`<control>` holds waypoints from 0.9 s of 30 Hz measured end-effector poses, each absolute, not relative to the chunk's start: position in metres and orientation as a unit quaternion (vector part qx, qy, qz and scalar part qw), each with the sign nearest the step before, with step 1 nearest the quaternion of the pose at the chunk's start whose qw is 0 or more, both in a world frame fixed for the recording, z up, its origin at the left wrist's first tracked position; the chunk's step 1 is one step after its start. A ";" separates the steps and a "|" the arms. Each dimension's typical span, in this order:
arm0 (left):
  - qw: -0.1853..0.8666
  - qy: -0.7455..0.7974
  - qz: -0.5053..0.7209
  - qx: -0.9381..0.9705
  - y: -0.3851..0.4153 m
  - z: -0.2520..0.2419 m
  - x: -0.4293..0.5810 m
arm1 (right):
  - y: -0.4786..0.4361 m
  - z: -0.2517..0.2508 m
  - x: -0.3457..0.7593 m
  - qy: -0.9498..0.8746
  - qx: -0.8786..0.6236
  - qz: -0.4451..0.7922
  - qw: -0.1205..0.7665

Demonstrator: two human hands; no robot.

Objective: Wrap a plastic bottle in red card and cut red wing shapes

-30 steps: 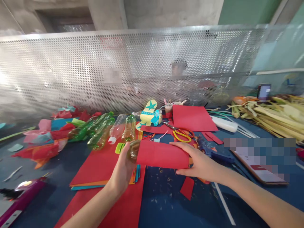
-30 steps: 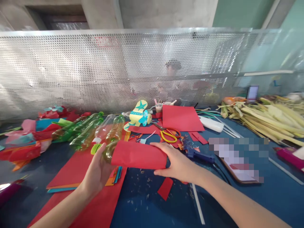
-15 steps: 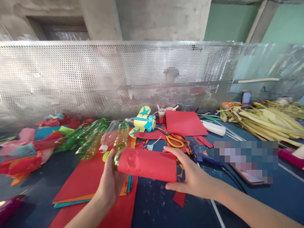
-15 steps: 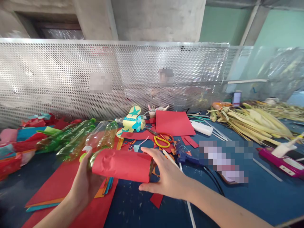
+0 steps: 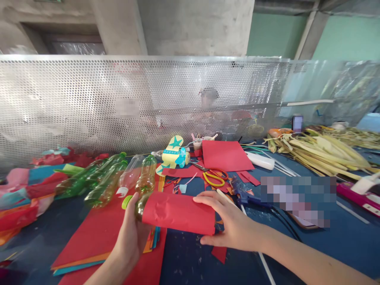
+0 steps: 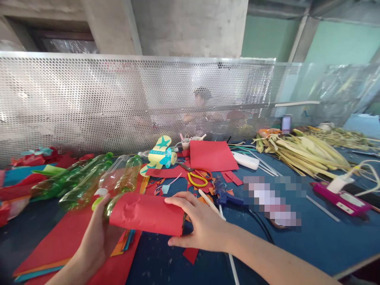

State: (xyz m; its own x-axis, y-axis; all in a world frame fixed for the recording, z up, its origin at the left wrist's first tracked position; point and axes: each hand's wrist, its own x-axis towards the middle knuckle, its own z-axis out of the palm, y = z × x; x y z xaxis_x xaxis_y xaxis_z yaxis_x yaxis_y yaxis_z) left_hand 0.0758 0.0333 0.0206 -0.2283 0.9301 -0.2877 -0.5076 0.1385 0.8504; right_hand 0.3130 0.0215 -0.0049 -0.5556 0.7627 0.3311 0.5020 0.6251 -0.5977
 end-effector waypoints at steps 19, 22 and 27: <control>0.558 0.490 0.635 0.213 0.036 0.020 0.075 | 0.022 -0.010 0.313 -0.861 -0.362 0.199 0.298; 0.560 0.488 0.636 0.209 0.036 0.018 0.073 | 0.022 -0.010 0.314 -0.860 -0.362 0.200 0.299; 0.570 0.484 0.628 0.214 0.036 0.015 0.070 | 0.022 -0.009 0.314 -0.858 -0.365 0.206 0.296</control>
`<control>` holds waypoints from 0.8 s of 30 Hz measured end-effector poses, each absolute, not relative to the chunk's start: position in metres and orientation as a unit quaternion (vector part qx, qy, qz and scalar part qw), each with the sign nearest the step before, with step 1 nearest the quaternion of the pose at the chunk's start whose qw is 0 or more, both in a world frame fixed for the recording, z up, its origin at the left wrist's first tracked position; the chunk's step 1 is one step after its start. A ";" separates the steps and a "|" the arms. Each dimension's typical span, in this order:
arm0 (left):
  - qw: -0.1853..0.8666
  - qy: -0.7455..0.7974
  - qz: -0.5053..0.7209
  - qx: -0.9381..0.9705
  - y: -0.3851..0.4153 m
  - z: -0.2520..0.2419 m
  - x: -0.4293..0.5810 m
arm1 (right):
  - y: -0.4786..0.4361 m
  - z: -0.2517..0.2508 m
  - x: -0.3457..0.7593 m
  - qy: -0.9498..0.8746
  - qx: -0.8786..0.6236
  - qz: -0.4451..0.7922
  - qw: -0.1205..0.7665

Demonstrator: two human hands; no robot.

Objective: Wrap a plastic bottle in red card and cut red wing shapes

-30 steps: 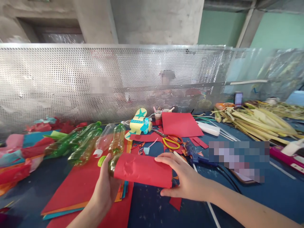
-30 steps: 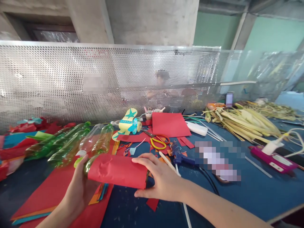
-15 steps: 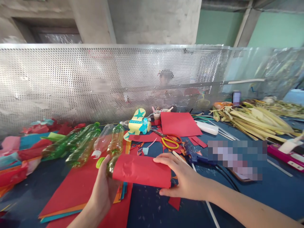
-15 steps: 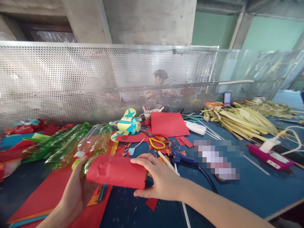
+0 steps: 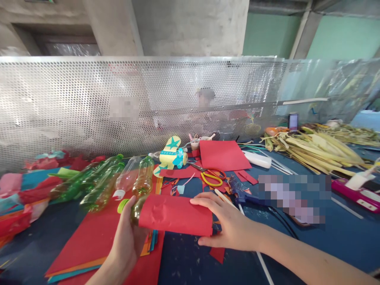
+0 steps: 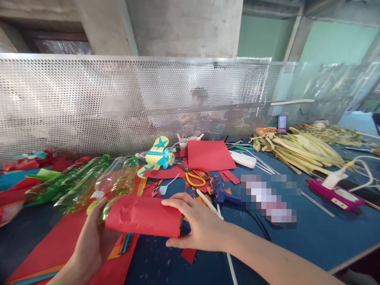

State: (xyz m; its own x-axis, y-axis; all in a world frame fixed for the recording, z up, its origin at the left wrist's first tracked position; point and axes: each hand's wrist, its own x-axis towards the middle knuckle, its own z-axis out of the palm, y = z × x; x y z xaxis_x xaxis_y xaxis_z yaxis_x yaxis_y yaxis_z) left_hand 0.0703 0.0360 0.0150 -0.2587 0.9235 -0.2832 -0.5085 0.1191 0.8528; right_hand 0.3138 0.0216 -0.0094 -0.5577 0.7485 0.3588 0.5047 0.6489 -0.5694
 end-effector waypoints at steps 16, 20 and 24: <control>0.573 0.498 0.611 0.223 0.036 0.018 0.068 | 0.015 0.008 0.315 -0.831 -0.366 0.342 0.244; 0.564 0.503 0.618 0.219 0.035 0.020 0.069 | 0.015 0.006 0.314 -0.826 -0.377 0.353 0.225; 0.560 0.481 0.634 0.232 0.039 0.019 0.068 | 0.020 -0.002 0.312 -0.842 -0.378 0.300 0.241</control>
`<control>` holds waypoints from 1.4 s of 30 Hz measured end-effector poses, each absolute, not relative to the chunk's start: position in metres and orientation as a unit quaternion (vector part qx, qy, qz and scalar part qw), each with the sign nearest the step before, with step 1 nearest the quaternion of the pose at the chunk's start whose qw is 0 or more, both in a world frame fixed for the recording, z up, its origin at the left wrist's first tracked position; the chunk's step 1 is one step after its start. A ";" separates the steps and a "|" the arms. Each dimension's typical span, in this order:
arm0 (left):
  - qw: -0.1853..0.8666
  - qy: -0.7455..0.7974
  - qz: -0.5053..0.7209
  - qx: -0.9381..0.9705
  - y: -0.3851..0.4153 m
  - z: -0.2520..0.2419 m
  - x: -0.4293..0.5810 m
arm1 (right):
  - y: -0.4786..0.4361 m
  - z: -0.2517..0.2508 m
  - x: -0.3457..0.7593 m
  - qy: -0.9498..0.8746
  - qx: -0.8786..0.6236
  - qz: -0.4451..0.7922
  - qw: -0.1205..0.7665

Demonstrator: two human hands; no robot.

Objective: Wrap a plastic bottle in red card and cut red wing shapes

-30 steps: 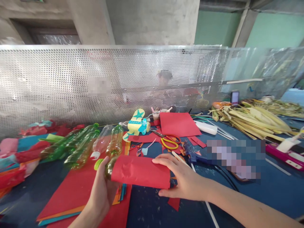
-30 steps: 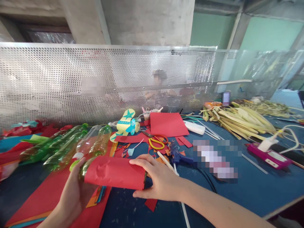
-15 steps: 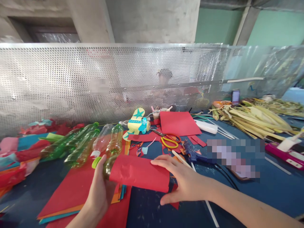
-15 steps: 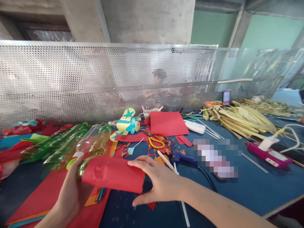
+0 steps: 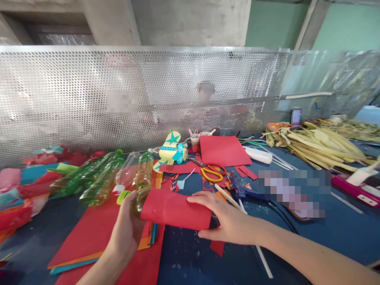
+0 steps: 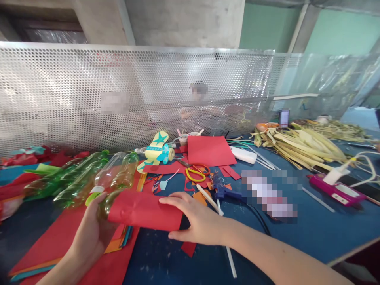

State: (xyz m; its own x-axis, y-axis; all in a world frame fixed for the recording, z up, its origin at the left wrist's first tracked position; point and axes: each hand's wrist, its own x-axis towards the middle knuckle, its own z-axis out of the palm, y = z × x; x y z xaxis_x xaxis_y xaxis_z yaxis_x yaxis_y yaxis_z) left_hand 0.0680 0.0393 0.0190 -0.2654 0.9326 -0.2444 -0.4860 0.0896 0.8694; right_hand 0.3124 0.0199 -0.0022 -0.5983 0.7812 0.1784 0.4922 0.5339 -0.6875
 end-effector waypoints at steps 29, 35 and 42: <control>0.595 0.371 0.565 0.435 0.026 0.004 0.071 | 0.034 0.001 0.329 -0.598 -0.474 0.567 0.311; 0.624 0.349 0.555 0.425 0.025 0.003 0.072 | 0.027 0.000 0.322 -0.401 -0.452 0.743 0.287; 0.660 0.314 0.527 0.434 0.022 0.007 0.070 | 0.026 -0.004 0.325 -0.362 -0.373 0.836 0.178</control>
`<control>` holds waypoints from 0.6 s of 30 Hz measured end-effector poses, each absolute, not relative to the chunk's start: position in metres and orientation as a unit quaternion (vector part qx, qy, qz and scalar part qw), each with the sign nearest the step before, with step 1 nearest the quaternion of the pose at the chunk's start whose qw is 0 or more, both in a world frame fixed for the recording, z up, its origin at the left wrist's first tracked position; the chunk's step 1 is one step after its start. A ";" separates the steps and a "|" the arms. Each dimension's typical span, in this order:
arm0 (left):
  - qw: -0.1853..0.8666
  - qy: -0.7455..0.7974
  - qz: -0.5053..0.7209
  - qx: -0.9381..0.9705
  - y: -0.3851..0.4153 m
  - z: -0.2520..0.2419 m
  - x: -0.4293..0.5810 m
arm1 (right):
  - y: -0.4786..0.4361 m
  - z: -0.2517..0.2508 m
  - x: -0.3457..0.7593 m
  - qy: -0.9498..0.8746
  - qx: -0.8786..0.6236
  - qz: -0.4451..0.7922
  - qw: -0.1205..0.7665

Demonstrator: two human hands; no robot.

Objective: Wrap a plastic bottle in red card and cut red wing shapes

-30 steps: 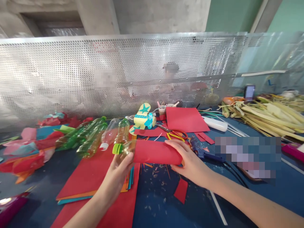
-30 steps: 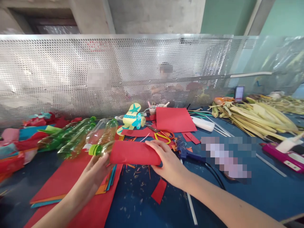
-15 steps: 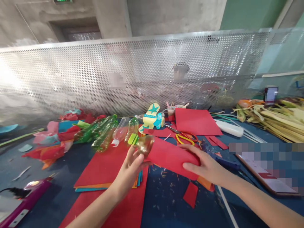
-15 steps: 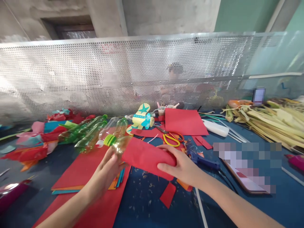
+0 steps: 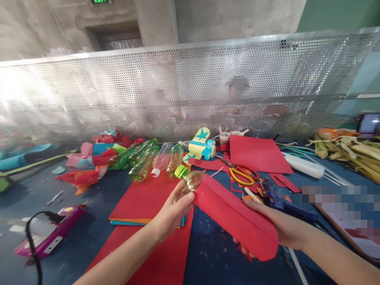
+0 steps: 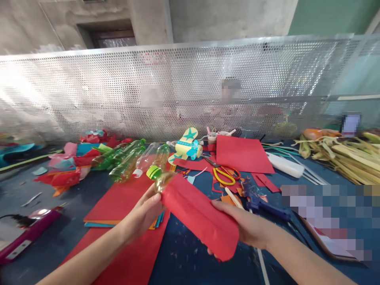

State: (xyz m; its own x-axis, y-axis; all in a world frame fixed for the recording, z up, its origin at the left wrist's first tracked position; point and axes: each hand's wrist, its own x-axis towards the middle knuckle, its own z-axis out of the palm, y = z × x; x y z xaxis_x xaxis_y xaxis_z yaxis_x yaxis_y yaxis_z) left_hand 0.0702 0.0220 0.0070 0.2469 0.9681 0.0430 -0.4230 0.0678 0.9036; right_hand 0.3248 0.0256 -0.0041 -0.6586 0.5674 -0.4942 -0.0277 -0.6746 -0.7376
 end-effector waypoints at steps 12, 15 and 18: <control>0.645 0.307 0.546 0.438 0.022 0.004 0.066 | 0.024 -0.005 0.325 -0.576 -0.367 0.709 0.176; 0.645 0.306 0.547 0.437 0.022 0.002 0.066 | 0.025 -0.001 0.325 -0.624 -0.399 0.648 0.179; 0.647 0.340 0.545 0.411 0.025 0.002 0.068 | 0.023 0.001 0.323 -0.660 -0.446 0.568 0.207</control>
